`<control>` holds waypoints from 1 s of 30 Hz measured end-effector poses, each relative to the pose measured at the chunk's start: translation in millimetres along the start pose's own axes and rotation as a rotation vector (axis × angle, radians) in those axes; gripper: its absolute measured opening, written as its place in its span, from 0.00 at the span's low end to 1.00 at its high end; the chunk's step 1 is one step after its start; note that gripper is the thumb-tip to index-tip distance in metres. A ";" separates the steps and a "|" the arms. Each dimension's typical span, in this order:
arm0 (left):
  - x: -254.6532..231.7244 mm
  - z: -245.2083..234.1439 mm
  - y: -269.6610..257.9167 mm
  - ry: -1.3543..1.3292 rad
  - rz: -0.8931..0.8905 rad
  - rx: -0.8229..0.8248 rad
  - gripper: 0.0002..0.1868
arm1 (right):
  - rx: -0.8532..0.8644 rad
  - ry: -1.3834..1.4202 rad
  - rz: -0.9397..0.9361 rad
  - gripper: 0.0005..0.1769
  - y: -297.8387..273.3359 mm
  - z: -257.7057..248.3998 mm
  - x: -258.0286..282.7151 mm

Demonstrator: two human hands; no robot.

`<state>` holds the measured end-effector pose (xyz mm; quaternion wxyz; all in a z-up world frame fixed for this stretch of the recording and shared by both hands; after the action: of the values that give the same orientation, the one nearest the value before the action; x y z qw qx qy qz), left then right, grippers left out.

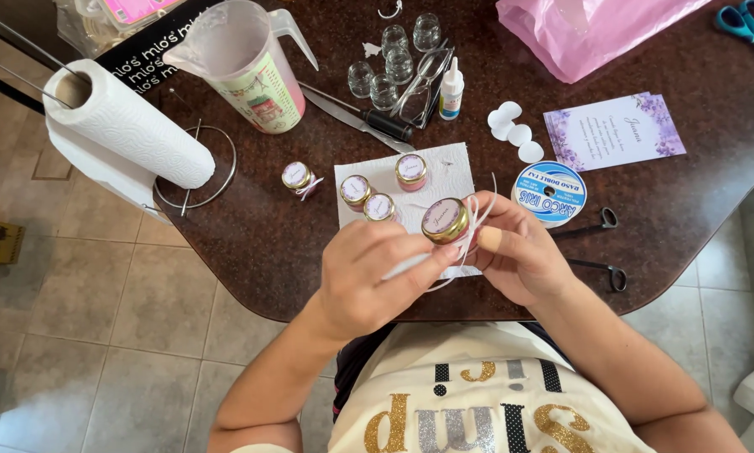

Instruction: Tying decorative white string around the necks of small pink jars and trimming the ends.

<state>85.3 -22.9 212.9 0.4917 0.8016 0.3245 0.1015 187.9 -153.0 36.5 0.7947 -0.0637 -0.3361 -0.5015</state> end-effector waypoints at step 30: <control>73.0 46.1 -22.5 -0.725 -1.028 0.399 0.29 | -0.205 -0.570 -0.092 0.26 -7.8 17.0 15.1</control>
<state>154.2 -4.0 159.4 0.3978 0.6037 0.4923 -0.4847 177.4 -160.7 56.7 0.6341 -0.2663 -0.4959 -0.5301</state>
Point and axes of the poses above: each hand's wrist, its own y-axis towards the middle knuckle, its own z-axis out of the palm, x = y × z, the point moved 9 cm from there along y, towards the middle knuckle, and after that the axes turned 4 degrees about -z, right-handed, at the moved point
